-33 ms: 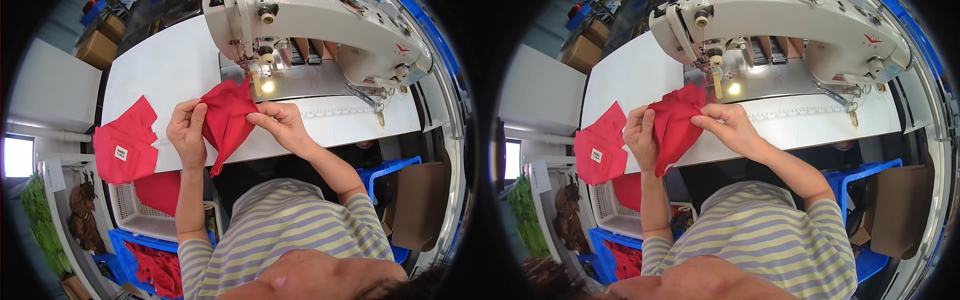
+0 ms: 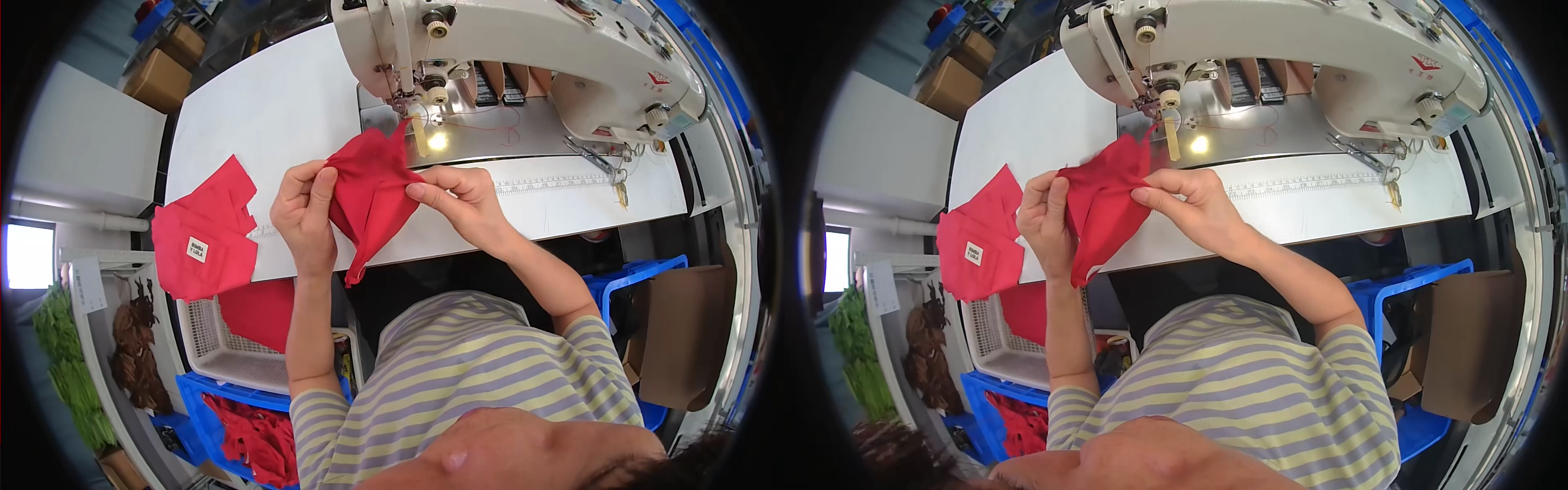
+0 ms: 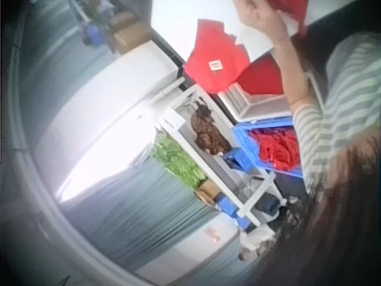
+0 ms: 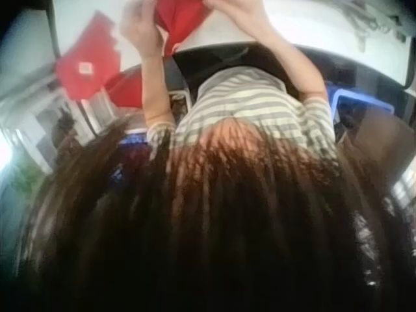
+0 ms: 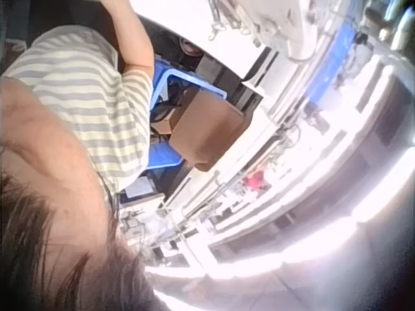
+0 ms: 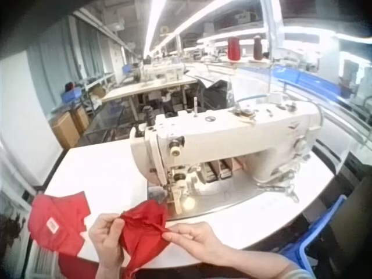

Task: Sewing together pieces of red leather using an industrial sewing machine to form parts of a bag.

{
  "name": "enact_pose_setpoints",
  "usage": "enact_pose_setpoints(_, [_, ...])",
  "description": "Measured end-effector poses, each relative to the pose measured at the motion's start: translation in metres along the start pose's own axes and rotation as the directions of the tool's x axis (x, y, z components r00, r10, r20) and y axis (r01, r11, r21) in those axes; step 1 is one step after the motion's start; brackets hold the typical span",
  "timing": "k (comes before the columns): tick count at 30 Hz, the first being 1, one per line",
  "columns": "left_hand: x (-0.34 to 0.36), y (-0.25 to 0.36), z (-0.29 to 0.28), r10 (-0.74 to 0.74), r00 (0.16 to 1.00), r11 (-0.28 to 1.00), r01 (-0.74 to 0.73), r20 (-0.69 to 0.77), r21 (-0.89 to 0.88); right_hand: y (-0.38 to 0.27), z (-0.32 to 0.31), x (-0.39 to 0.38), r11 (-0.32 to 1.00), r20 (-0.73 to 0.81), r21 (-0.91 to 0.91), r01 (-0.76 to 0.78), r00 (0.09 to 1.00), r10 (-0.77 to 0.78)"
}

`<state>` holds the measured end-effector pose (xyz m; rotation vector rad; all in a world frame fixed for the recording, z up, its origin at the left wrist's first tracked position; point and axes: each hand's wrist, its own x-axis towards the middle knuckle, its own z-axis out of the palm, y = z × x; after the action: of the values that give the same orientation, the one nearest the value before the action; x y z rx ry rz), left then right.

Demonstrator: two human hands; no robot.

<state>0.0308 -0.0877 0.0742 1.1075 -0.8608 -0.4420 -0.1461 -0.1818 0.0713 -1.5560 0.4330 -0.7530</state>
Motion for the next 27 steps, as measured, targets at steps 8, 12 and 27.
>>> enact_pose_setpoints(8, [0.014,0.011,-0.011,-0.039,0.999,0.999,0.039,0.024,0.014,-0.013,0.000,0.008,0.988,-0.095,-0.045,0.146,0.984,-0.149])
enact_pose_setpoints(12, [0.011,0.009,-0.006,-0.058,0.996,0.998,0.057,0.062,0.019,-0.017,0.007,0.011,0.930,-0.051,-0.279,0.238,0.964,-0.262])
enact_pose_setpoints(27, [0.019,0.006,-0.020,-0.122,0.976,0.992,0.123,0.180,0.010,-0.019,-0.014,0.025,0.991,0.110,0.069,-0.119,0.988,0.111])
